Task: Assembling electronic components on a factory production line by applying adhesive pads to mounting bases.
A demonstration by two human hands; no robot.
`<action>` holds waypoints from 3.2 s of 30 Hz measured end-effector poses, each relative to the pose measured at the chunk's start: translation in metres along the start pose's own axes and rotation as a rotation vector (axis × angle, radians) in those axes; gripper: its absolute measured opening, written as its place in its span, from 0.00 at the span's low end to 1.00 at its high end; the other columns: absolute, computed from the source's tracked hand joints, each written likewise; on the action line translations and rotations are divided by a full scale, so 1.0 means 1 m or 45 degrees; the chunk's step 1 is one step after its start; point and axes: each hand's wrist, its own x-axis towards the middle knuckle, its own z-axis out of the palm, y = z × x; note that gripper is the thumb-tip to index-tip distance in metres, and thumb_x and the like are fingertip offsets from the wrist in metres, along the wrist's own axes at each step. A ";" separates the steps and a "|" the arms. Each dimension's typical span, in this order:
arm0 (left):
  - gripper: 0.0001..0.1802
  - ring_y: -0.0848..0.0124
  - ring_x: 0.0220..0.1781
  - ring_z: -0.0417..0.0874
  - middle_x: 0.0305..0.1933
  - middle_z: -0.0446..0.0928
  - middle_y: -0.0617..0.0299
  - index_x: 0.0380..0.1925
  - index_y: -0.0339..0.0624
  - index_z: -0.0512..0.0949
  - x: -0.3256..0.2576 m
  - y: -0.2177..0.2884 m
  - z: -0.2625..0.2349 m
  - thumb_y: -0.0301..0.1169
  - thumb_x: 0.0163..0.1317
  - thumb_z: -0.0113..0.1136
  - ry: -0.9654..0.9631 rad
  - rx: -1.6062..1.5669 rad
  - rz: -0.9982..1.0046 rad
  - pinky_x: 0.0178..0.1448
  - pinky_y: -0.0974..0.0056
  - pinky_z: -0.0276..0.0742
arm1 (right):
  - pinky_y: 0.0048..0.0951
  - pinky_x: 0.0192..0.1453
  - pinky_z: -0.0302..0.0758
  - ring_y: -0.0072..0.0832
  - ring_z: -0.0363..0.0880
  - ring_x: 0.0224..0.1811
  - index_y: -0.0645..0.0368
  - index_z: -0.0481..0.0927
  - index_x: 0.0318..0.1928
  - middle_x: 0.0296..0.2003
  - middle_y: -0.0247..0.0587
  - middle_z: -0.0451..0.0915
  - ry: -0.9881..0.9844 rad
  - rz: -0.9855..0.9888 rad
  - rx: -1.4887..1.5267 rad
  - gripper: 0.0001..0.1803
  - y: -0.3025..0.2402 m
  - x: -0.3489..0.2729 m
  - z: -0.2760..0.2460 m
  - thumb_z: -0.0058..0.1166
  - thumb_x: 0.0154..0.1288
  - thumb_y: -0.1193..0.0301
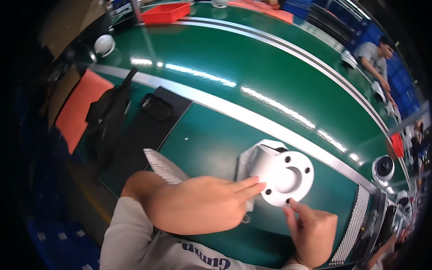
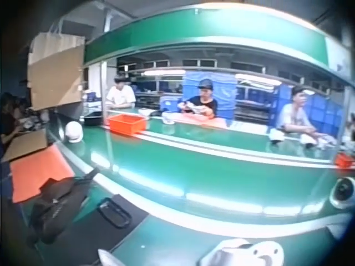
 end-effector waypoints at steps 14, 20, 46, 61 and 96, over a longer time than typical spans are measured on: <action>0.11 0.65 0.55 0.70 0.55 0.65 0.47 0.15 0.35 0.71 0.016 -0.002 -0.014 0.32 0.42 0.60 -0.154 -0.172 -0.086 0.41 0.67 0.75 | 0.28 0.17 0.66 0.29 0.70 0.11 0.67 0.69 0.47 0.11 0.36 0.70 -0.189 -0.228 -0.390 0.27 0.003 -0.016 0.005 0.55 0.51 0.60; 0.07 0.62 0.46 0.74 0.30 0.75 0.51 0.12 0.38 0.72 0.023 -0.004 0.018 0.28 0.42 0.50 0.457 0.157 0.289 0.38 0.69 0.75 | 0.31 0.26 0.66 0.35 0.72 0.22 0.64 0.66 0.53 0.21 0.43 0.72 -0.306 0.050 -0.258 0.34 0.007 -0.035 -0.037 0.59 0.41 0.72; 0.16 0.57 0.50 0.72 0.56 0.64 0.48 0.22 0.35 0.69 0.037 -0.007 -0.029 0.37 0.46 0.59 -0.385 -0.218 0.022 0.47 0.62 0.71 | 0.34 0.22 0.70 0.37 0.75 0.19 0.67 0.77 0.21 0.16 0.48 0.75 -0.634 -0.345 0.340 0.30 0.075 0.103 -0.001 0.57 0.46 0.47; 0.08 0.56 0.41 0.79 0.41 0.75 0.44 0.25 0.29 0.77 0.048 -0.035 -0.055 0.26 0.50 0.54 -0.728 -1.031 0.587 0.46 0.61 0.74 | 0.38 0.31 0.75 0.44 0.78 0.26 0.69 0.77 0.23 0.20 0.52 0.76 -0.196 -0.701 0.270 0.15 0.034 0.055 -0.010 0.60 0.41 0.67; 0.11 0.62 0.32 0.82 0.32 0.79 0.52 0.30 0.31 0.78 0.038 -0.051 -0.049 0.20 0.43 0.56 -0.360 -0.941 0.299 0.36 0.69 0.77 | 0.36 0.65 0.53 0.41 0.67 0.52 0.66 0.77 0.33 0.39 0.48 0.75 0.906 -0.048 -0.643 0.12 0.253 0.142 0.134 0.41 0.51 0.74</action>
